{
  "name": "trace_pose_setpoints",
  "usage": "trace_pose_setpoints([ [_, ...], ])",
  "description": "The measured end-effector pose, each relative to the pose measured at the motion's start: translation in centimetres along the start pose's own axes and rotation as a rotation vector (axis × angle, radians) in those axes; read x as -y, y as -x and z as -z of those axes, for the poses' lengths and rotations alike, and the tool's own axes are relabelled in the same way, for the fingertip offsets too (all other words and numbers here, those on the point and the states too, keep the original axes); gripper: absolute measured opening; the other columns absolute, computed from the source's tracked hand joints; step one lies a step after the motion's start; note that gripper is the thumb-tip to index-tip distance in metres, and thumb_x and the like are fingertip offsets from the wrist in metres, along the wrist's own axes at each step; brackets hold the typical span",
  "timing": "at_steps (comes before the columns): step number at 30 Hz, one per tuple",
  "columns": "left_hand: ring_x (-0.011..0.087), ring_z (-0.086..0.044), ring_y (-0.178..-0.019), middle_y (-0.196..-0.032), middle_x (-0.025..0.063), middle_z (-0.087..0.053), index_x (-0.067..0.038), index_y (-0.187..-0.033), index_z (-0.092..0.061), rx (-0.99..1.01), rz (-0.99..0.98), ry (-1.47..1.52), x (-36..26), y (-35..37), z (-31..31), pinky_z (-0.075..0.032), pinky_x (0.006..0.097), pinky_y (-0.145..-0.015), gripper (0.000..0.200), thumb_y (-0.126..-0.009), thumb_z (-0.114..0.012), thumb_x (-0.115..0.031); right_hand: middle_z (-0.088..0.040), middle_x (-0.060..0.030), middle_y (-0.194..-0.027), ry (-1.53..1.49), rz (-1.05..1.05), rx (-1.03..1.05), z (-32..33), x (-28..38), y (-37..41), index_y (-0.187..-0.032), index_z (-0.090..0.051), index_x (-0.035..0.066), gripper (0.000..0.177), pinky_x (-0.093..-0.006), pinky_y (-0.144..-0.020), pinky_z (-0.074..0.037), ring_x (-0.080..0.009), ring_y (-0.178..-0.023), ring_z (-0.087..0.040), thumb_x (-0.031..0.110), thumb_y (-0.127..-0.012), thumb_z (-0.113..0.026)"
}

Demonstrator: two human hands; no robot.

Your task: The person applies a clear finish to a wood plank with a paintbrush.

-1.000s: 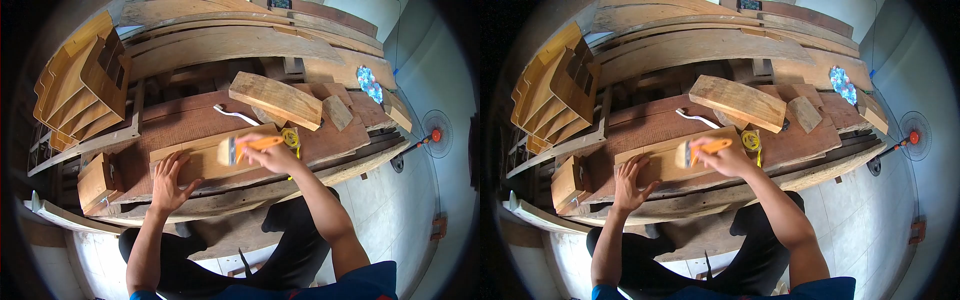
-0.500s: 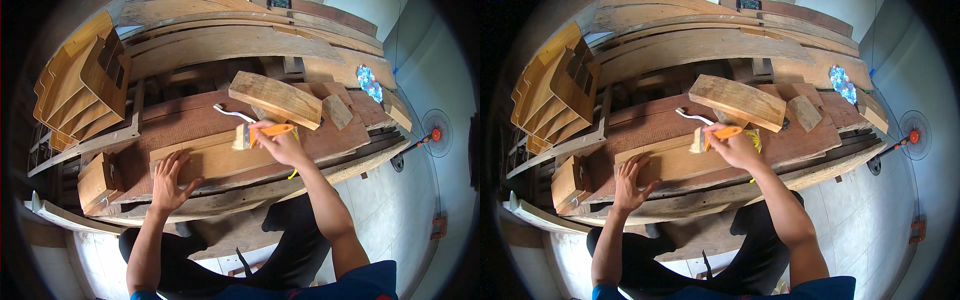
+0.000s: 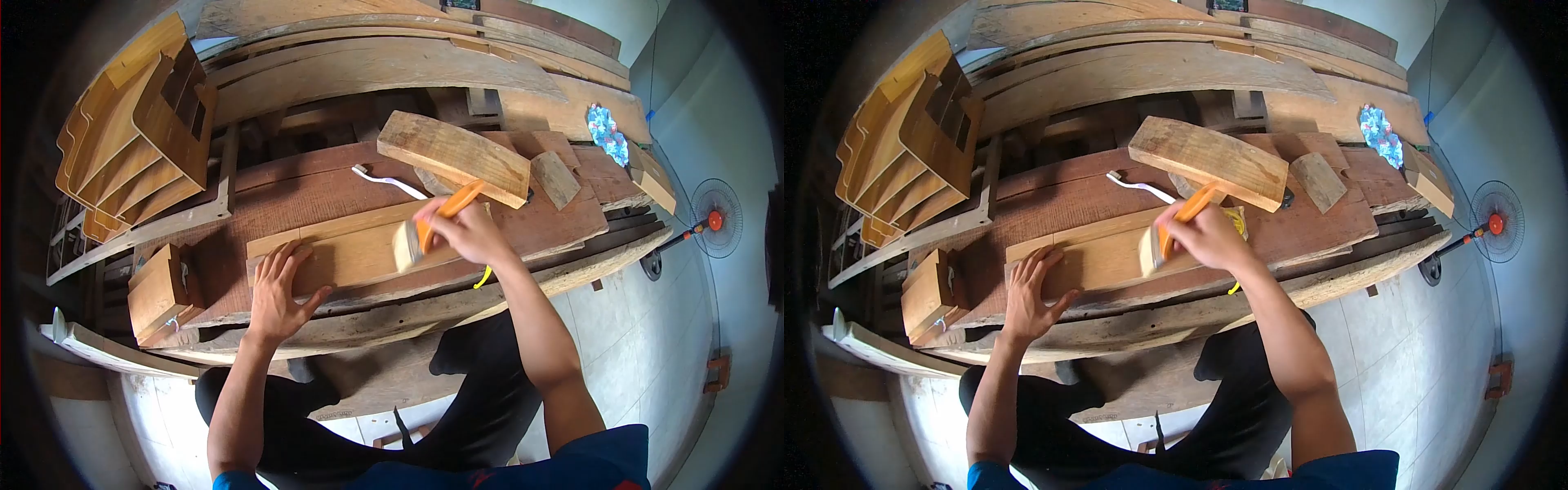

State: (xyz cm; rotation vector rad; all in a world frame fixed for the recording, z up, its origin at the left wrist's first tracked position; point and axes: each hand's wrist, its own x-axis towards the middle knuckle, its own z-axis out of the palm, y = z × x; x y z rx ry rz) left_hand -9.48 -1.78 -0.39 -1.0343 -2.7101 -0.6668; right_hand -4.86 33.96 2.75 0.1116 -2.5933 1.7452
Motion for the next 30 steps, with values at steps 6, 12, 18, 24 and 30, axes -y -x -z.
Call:
trace_pose_setpoints([
  [6, 0.0363, -0.047, -0.141, -0.147, 0.015, -0.054, -0.011, -0.143, -0.056, 0.008, 0.001, -0.018, 0.0, -0.1, 0.1, -0.033, 0.0515, -0.12, 0.07, -0.088, -0.079, -0.047, -0.075, -0.0079, -0.094, 0.072, -0.049, 0.098, 0.6, 1.2, 0.4, -0.114, -0.071, 0.003, 0.026, -0.027, -0.07, -0.059, -0.0123, -0.079, -0.072, 0.026, -0.107, -0.062],
  [12, 0.0363, -0.046, -0.141, -0.148, 0.015, -0.054, -0.011, -0.143, -0.056, 0.009, -0.003, -0.023, 0.2, -0.1, -0.1, -0.033, 0.0514, -0.12, 0.07, -0.088, -0.078, -0.048, -0.076, -0.0047, -0.098, 0.052, 0.077, 0.041, -0.1, 0.2, 0.3, -0.115, -0.075, 0.01, 0.023, -0.0206, -0.057, -0.051, -0.0077, -0.077, -0.07, 0.025, -0.108, -0.06],
  [18, 0.0362, -0.046, -0.142, -0.148, 0.0153, -0.053, -0.011, -0.143, -0.055, 0.018, 0.009, -0.034, 0.2, 0.1, -0.1, -0.033, 0.0517, -0.12, 0.071, -0.088, -0.078, -0.05, -0.076, -0.0061, -0.099, 0.126, 0.053, -0.053, 0.1, 0.1, -0.1, -0.117, -0.073, 0.006, 0.024, -0.0256, -0.067, -0.056, -0.0099, -0.078, -0.07, 0.024, -0.106, -0.061],
  [24, 0.0362, -0.046, -0.142, -0.149, 0.0158, -0.053, -0.011, -0.143, -0.055, 0.021, 0.009, -0.031, 0.2, 0.0, -0.1, -0.032, 0.0519, -0.121, 0.07, -0.089, -0.077, -0.05, -0.076, -0.0063, -0.1, 0.007, -0.01, 0.165, 0.3, 0.0, 0.6, -0.122, -0.071, 0.005, 0.027, -0.0265, -0.071, -0.058, -0.011, -0.08, -0.071, 0.025, -0.106, -0.063],
  [30, 0.0366, -0.046, -0.141, -0.149, 0.0155, -0.053, -0.011, -0.143, -0.055, 0.006, -0.011, -0.028, 0.2, -0.1, -0.1, -0.033, 0.0523, -0.12, 0.071, -0.088, -0.078, -0.049, -0.076, -0.0074, -0.092, -0.052, 0.041, 0.137, -0.4, 0.1, 0.4, -0.113, -0.075, 0.003, 0.022, -0.0272, -0.068, -0.059, -0.0117, -0.076, -0.072, 0.021, -0.105, -0.064],
])
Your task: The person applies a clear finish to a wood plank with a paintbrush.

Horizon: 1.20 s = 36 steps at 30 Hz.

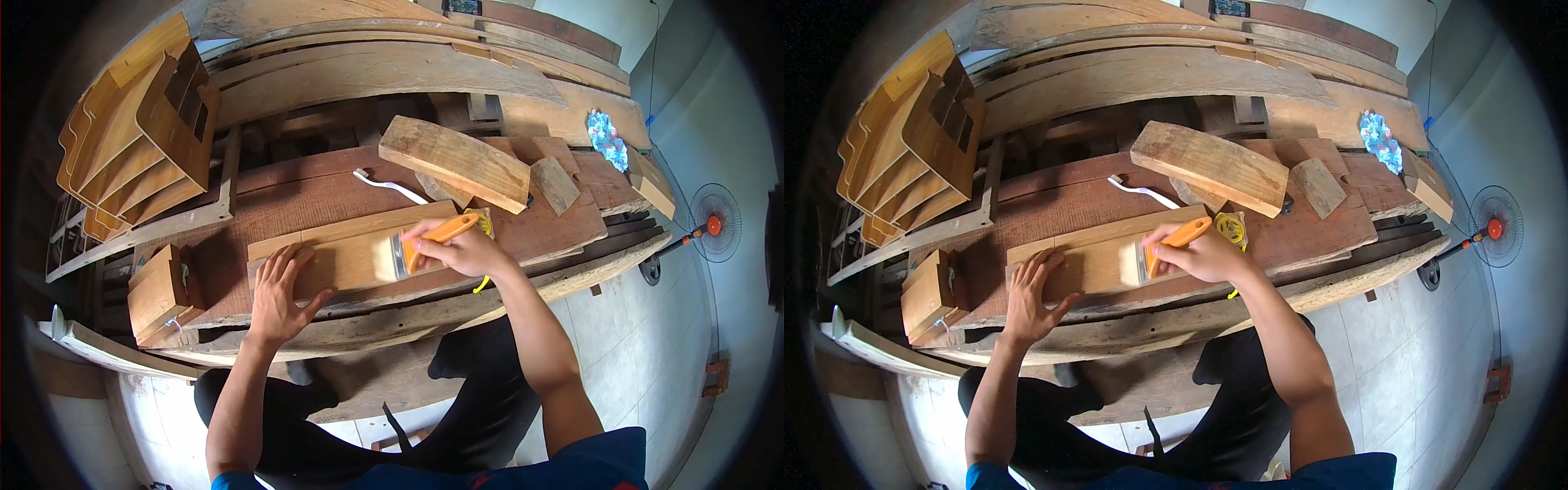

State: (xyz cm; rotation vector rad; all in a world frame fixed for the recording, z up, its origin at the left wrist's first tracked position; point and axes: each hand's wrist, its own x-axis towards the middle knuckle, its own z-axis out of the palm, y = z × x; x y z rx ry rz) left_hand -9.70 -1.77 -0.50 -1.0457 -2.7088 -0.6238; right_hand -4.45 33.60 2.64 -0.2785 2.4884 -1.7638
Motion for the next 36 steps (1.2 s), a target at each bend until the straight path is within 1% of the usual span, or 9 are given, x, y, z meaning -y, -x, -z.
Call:
trace_pose_setpoints([
  [5, 0.0369, -0.048, -0.14, -0.149, 0.0149, -0.055, -0.009, -0.143, -0.056, -0.009, 0.005, 0.009, -0.2, 0.1, 0.0, -0.033, 0.0517, -0.119, 0.07, -0.087, -0.08, -0.044, -0.077, -0.0072, -0.095, 0.085, 0.016, -0.278, 0.5, 0.8, -0.4, -0.107, -0.076, 0.003, 0.022, -0.0273, -0.07, -0.059, -0.0114, -0.081, -0.073, 0.021, -0.105, -0.063],
  [11, 0.0364, -0.047, -0.141, -0.149, 0.015, -0.054, -0.01, -0.143, -0.056, 0.003, 0.01, 0.001, -0.1, 0.2, 0.1, -0.033, 0.0516, -0.119, 0.07, -0.087, -0.079, -0.046, -0.076, -0.0079, -0.095, 0.084, -0.148, 0.044, 1.1, 1.1, 0.2, -0.12, -0.071, 0.005, 0.027, -0.0265, -0.072, -0.058, -0.0137, -0.08, -0.072, 0.026, -0.106, -0.063],
  [15, 0.0366, -0.047, -0.141, -0.149, 0.0147, -0.054, -0.01, -0.143, -0.056, -0.002, 0.001, 0.002, -0.1, 0.2, 0.0, -0.033, 0.0518, -0.119, 0.07, -0.088, -0.079, -0.046, -0.076, -0.0085, -0.093, 0.075, -0.011, -0.261, 0.2, 0.9, -0.2, -0.112, -0.074, 0.003, 0.022, -0.026, -0.073, -0.059, -0.0133, -0.083, -0.073, 0.021, -0.105, -0.063],
  [19, 0.0366, -0.047, -0.141, -0.149, 0.0142, -0.054, -0.01, -0.142, -0.057, -0.005, 0.009, -0.009, -0.2, 0.2, 0.0, -0.033, 0.0519, -0.119, 0.069, -0.087, -0.079, -0.046, -0.076, -0.0099, -0.104, 0.104, -0.18, 0.096, 1.3, 2.0, 0.5, -0.12, -0.071, 0.004, 0.027, -0.0281, -0.074, -0.059, -0.0141, -0.087, -0.073, 0.026, -0.109, -0.06],
  [23, 0.0359, -0.046, -0.142, -0.148, 0.0146, -0.053, -0.011, -0.143, -0.055, 0.012, 0.014, -0.008, -0.1, 0.2, 0.0, -0.032, 0.0521, -0.121, 0.072, -0.088, -0.077, -0.051, -0.076, -0.0084, -0.099, 0.133, -0.001, -0.274, 0.8, 0.9, 0.0, -0.114, -0.074, 0.004, 0.025, -0.0268, -0.077, -0.06, -0.0138, -0.088, -0.074, 0.023, -0.106, -0.061],
  [27, 0.036, -0.046, -0.141, -0.148, 0.0146, -0.054, -0.011, -0.144, -0.055, 0.009, 0.011, -0.006, 0.0, 0.1, 0.0, -0.032, 0.0518, -0.121, 0.072, -0.088, -0.078, -0.05, -0.077, -0.0079, -0.094, 0.072, -0.108, 0.093, 1.0, 1.3, 0.7, -0.105, -0.076, 0.004, 0.024, -0.0271, -0.074, -0.06, -0.0134, -0.083, -0.073, 0.022, -0.105, -0.061],
  [28, 0.0361, -0.046, -0.141, -0.147, 0.0146, -0.054, -0.011, -0.144, -0.055, 0.01, 0.014, -0.001, -0.1, 0.1, 0.1, -0.032, 0.0517, -0.12, 0.071, -0.088, -0.078, -0.049, -0.076, -0.0044, -0.092, 0.088, -0.132, 0.02, 1.5, 1.1, 0.6, -0.11, -0.076, 0.004, 0.021, -0.0209, -0.06, -0.053, -0.009, -0.077, -0.071, 0.019, -0.105, -0.063],
  [31, 0.0367, -0.048, -0.139, -0.145, 0.0147, -0.056, -0.01, -0.142, -0.055, 0.011, 0.011, 0.045, 0.0, 0.0, 0.4, -0.033, 0.0514, -0.12, 0.071, -0.088, -0.08, -0.048, -0.075, -0.0059, -0.099, 0.223, 0.038, -0.295, 1.9, -0.8, -0.1, -0.12, -0.071, 0.005, 0.022, -0.0242, -0.066, -0.055, -0.0088, -0.082, -0.07, 0.02, -0.107, -0.061],
  [36, 0.0393, -0.049, -0.136, -0.141, 0.0147, -0.058, -0.007, -0.134, -0.057, 0.001, 0.006, 0.053, 0.1, -0.3, 0.4, -0.027, 0.0548, -0.124, 0.068, -0.086, -0.081, -0.048, -0.074, -0.0062, -0.108, 0.086, 0.035, -0.065, 1.0, 0.0, 0.5, -0.122, -0.069, 0.006, 0.024, -0.0277, -0.076, -0.058, -0.012, -0.085, -0.071, 0.023, -0.108, -0.059],
])
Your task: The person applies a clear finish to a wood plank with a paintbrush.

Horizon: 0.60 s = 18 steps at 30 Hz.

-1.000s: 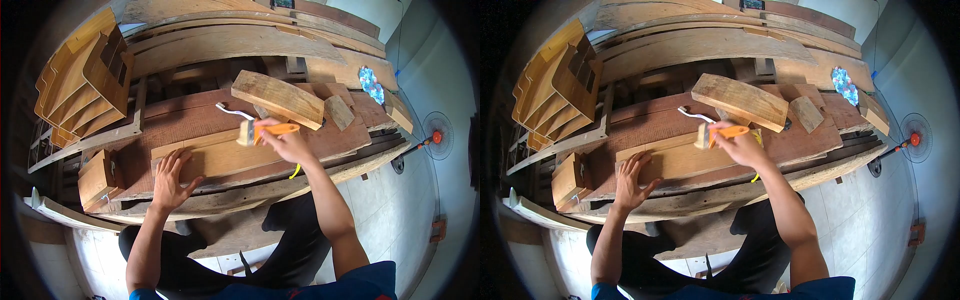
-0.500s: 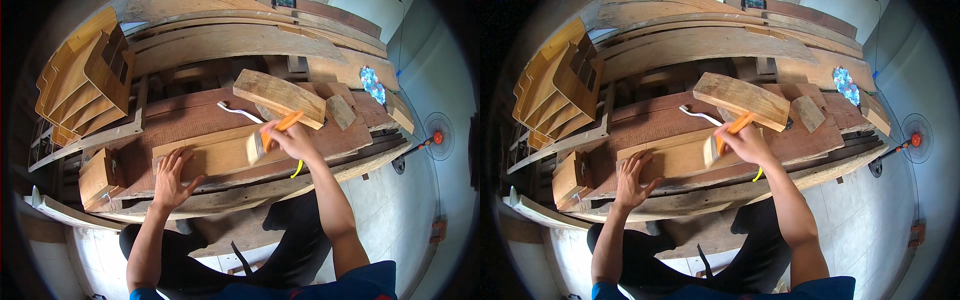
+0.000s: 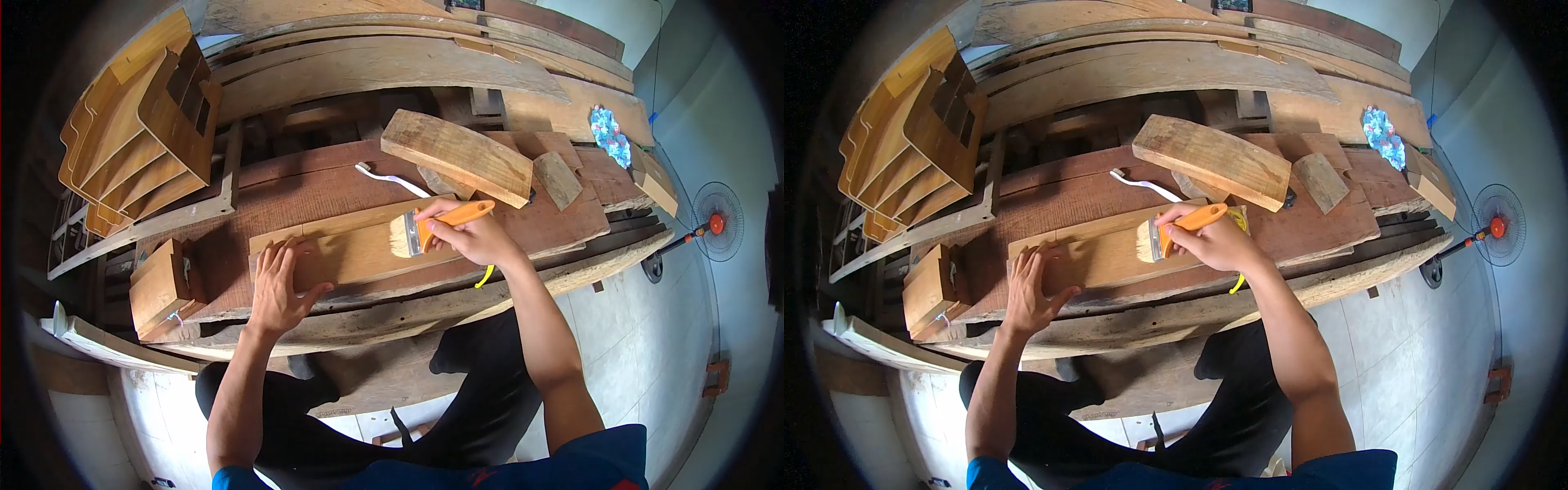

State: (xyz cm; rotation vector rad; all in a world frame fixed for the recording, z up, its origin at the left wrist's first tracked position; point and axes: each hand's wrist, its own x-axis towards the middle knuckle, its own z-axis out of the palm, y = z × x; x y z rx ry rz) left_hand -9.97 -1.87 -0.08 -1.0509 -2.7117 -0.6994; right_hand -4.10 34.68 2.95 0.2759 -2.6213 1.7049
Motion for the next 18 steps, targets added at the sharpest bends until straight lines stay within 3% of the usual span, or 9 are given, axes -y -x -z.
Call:
trace_pose_setpoints([
  [2, 0.0403, -0.051, -0.134, -0.139, 0.0152, -0.059, -0.005, -0.134, -0.055, -0.026, -0.04, -0.025, 0.4, 0.1, -0.5, -0.026, 0.0556, -0.125, 0.069, -0.085, -0.084, -0.044, -0.073, -0.0062, -0.109, -0.043, 0.013, -0.023, 0.2, -0.5, 0.0, -0.123, -0.069, 0.006, 0.022, -0.0267, -0.076, -0.058, -0.011, -0.084, -0.07, 0.02, -0.109, -0.059],
  [5, 0.0413, -0.054, -0.131, -0.134, 0.0166, -0.06, -0.004, -0.139, -0.05, -0.052, -0.093, -0.087, 1.5, -0.1, -0.5, -0.025, 0.0561, -0.126, 0.075, -0.083, -0.086, -0.039, -0.074, -0.0033, -0.106, 0.017, 0.065, -0.173, 0.4, -0.6, 0.1, -0.126, -0.069, 0.008, 0.024, -0.0215, -0.066, -0.053, -0.0074, -0.086, -0.07, 0.022, -0.109, -0.06],
  [7, 0.0414, -0.054, -0.132, -0.134, 0.0173, -0.06, -0.003, -0.139, -0.049, -0.047, -0.065, -0.096, 2.3, -0.3, 0.0, -0.021, 0.0576, -0.128, 0.076, -0.084, -0.085, -0.04, -0.075, -0.0042, -0.106, 0.004, 0.041, -0.019, 0.0, -0.8, 0.4, -0.132, -0.067, 0.009, 0.028, -0.0227, -0.068, -0.053, -0.0079, -0.086, -0.069, 0.022, -0.109, -0.06],
  [9, 0.0416, -0.052, -0.135, -0.137, 0.0173, -0.058, -0.002, -0.144, -0.046, -0.062, -0.053, -0.168, 3.6, -0.3, 0.3, -0.024, 0.0565, -0.127, 0.085, -0.08, -0.09, -0.037, -0.074, -0.0065, -0.11, -0.075, 0.014, 0.131, -0.3, -0.1, 1.0, -0.134, -0.066, 0.008, 0.029, -0.0254, -0.076, -0.057, -0.0099, -0.085, -0.069, 0.021, -0.108, -0.06],
  [10, 0.0419, -0.051, -0.136, -0.138, 0.0172, -0.058, -0.002, -0.145, -0.045, -0.06, -0.043, -0.174, 4.0, -0.2, 0.4, -0.024, 0.056, -0.127, 0.088, -0.078, -0.091, -0.035, -0.075, -0.007, -0.11, -0.048, 0.014, 0.124, -0.4, -0.8, 1.1, -0.137, -0.064, 0.009, 0.033, -0.0255, -0.072, -0.057, -0.0105, -0.083, -0.07, 0.024, -0.108, -0.061],
  [13, 0.0423, -0.044, -0.143, -0.144, 0.0157, -0.054, -0.006, -0.148, -0.045, -0.086, 0.021, -0.136, 3.5, -0.2, 0.4, -0.029, 0.0543, -0.125, 0.094, -0.071, -0.096, -0.029, -0.076, -0.0062, -0.109, -0.057, 0.092, -0.146, -1.7, -1.3, 0.6, -0.135, -0.066, 0.01, 0.032, -0.0257, -0.07, -0.057, -0.0126, -0.079, -0.071, 0.025, -0.107, -0.062],
  [14, 0.0421, -0.042, -0.144, -0.145, 0.0156, -0.054, -0.007, -0.15, -0.044, -0.078, 0.029, -0.117, 3.3, -0.2, 0.6, -0.029, 0.0543, -0.125, 0.097, -0.071, -0.096, -0.028, -0.077, -0.0058, -0.11, 0.137, 0.121, -0.189, -2.0, -1.1, 0.3, -0.135, -0.066, 0.01, 0.034, -0.0269, -0.072, -0.057, -0.0146, -0.082, -0.072, 0.027, -0.106, -0.064],
  [17, 0.0408, -0.04, -0.145, -0.145, 0.0151, -0.053, -0.01, -0.154, -0.043, -0.083, 0.087, -0.1, 2.0, -0.4, 1.0, -0.032, 0.0534, -0.123, 0.102, -0.069, -0.097, -0.027, -0.077, -0.0073, -0.109, 0.314, 0.223, 0.024, -2.6, -0.3, 0.5, -0.135, -0.067, 0.011, 0.032, -0.0295, -0.075, -0.059, -0.0148, -0.091, -0.073, 0.023, -0.105, -0.063],
  [18, 0.0403, -0.04, -0.144, -0.145, 0.0149, -0.053, -0.011, -0.156, -0.043, -0.086, 0.114, -0.101, 1.6, -0.4, 1.1, -0.034, 0.053, -0.123, 0.104, -0.068, -0.097, -0.027, -0.077, -0.0067, -0.11, 0.33, 0.396, 0.057, -2.7, -0.7, 0.3, -0.132, -0.068, 0.011, 0.03, -0.0315, -0.079, -0.059, -0.0165, -0.094, -0.073, 0.023, -0.105, -0.063],
])
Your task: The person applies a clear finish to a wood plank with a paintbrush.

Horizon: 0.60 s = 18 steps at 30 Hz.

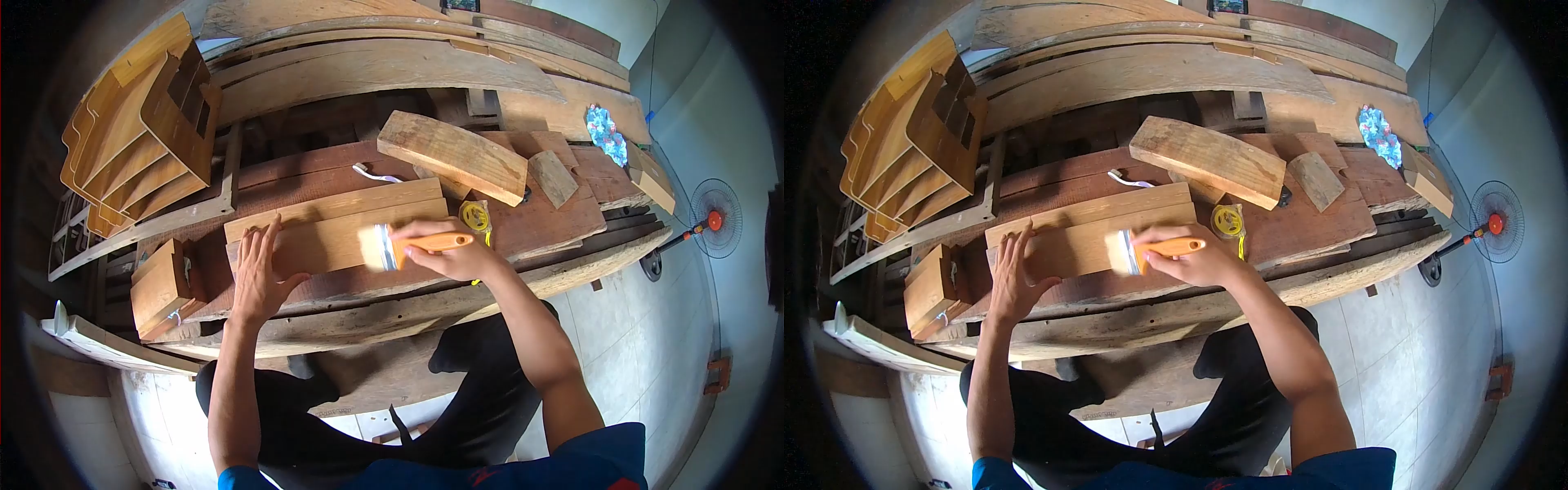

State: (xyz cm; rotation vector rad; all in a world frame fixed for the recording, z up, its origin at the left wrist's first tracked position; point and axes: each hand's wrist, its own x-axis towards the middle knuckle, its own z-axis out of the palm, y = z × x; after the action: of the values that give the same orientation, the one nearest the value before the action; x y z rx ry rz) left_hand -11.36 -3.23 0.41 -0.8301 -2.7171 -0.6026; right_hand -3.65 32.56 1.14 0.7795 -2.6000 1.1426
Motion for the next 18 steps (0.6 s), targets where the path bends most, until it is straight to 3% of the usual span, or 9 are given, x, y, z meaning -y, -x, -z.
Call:
trace_pose_setpoints([
  [3, 0.0388, -0.043, -0.14, -0.145, 0.0142, -0.052, -0.012, -0.158, -0.044, 0.046, -0.05, -0.03, -0.1, 0.3, 0.5, -0.037, 0.051, -0.12, 0.108, -0.066, -0.098, -0.025, -0.077, -0.0067, -0.111, -0.037, -0.088, -0.12, 0.8, 0.6, -0.3, -0.128, -0.07, 0.012, 0.026, -0.0323, -0.08, -0.06, -0.0171, -0.093, -0.073, 0.021, -0.104, -0.063],
  [4, 0.0382, -0.044, -0.139, -0.145, 0.0141, -0.051, -0.011, -0.155, -0.046, 0.043, -0.031, -0.02, -0.2, 0.4, 0.5, -0.038, 0.0505, -0.119, 0.105, -0.065, -0.098, -0.025, -0.079, -0.0061, -0.105, 0.002, -0.117, -0.272, 0.7, 0.8, -0.7, -0.127, -0.068, 0.019, 0.026, -0.0351, -0.07, -0.063, -0.0233, -0.08, -0.077, 0.025, -0.102, -0.064],
  [7, 0.0375, -0.045, -0.136, -0.144, 0.014, -0.05, -0.01, -0.149, -0.052, 0.039, 0.014, 0.006, -0.6, 0.4, 0.5, -0.039, 0.0501, -0.117, 0.098, -0.064, -0.098, -0.024, -0.079, -0.0057, -0.1, 0.223, 0.069, -0.278, -0.5, 0.9, -1.1, -0.128, -0.069, 0.021, 0.027, -0.0361, -0.066, -0.063, -0.0231, -0.077, -0.077, 0.025, -0.102, -0.065],
  [9, 0.0386, -0.043, -0.138, -0.143, 0.0144, -0.05, -0.01, -0.146, -0.052, 0.055, 0.022, 0.008, -0.5, 0.1, 0.6, -0.037, 0.0514, -0.119, 0.095, -0.064, -0.098, -0.023, -0.077, -0.0024, -0.101, 0.09, 0.003, -0.008, -1.1, 2.7, -0.8, -0.127, -0.069, 0.02, 0.028, -0.0325, -0.062, -0.06, -0.0172, -0.074, -0.072, 0.019, -0.099, -0.067],
  [11, 0.0416, -0.04, -0.139, -0.142, 0.0145, -0.05, -0.009, -0.143, -0.052, 0.014, -0.004, -0.002, -0.9, 0.3, 0.5, -0.032, 0.0536, -0.121, 0.092, -0.064, -0.097, -0.022, -0.077, -0.0035, -0.1, 0.168, 0.065, -0.086, -1.4, 2.2, -0.8, -0.127, -0.069, 0.019, 0.028, -0.0336, -0.059, -0.059, -0.0165, -0.073, -0.071, 0.017, -0.099, -0.066],
  [14, 0.0442, -0.036, -0.142, -0.141, 0.0151, -0.048, -0.009, -0.141, -0.05, -0.017, -0.031, -0.017, -1.3, 0.9, 0.3, -0.027, 0.0562, -0.123, 0.091, -0.064, -0.097, -0.022, -0.073, -0.0074, -0.103, 0.23, -0.009, -0.35, 0.3, 1.9, -1.4, -0.122, -0.072, 0.013, 0.025, -0.0311, -0.07, -0.059, -0.0169, -0.083, -0.069, 0.012, -0.098, -0.064],
  [17, 0.0444, -0.036, -0.143, -0.141, 0.0163, -0.047, -0.01, -0.138, -0.051, -0.028, -0.038, -0.045, -1.6, 1.1, 0.4, -0.024, 0.0578, -0.125, 0.089, -0.062, -0.097, -0.021, -0.071, -0.0077, -0.105, 0.21, 0.116, -0.312, 0.3, 1.2, -1.4, -0.12, -0.073, 0.011, 0.026, -0.0302, -0.074, -0.058, -0.0175, -0.088, -0.069, 0.01, -0.095, -0.065],
  [18, 0.0443, -0.036, -0.143, -0.142, 0.0168, -0.046, -0.011, -0.137, -0.052, -0.028, -0.037, -0.057, -1.7, 1.1, 0.5, -0.023, 0.0582, -0.126, 0.088, -0.062, -0.098, -0.021, -0.072, -0.0032, -0.1, 0.142, 0.131, -0.199, 0.2, 1.5, -1.2, -0.121, -0.071, 0.014, 0.025, -0.0329, -0.068, -0.059, -0.0216, -0.079, -0.072, 0.015, -0.096, -0.068],
])
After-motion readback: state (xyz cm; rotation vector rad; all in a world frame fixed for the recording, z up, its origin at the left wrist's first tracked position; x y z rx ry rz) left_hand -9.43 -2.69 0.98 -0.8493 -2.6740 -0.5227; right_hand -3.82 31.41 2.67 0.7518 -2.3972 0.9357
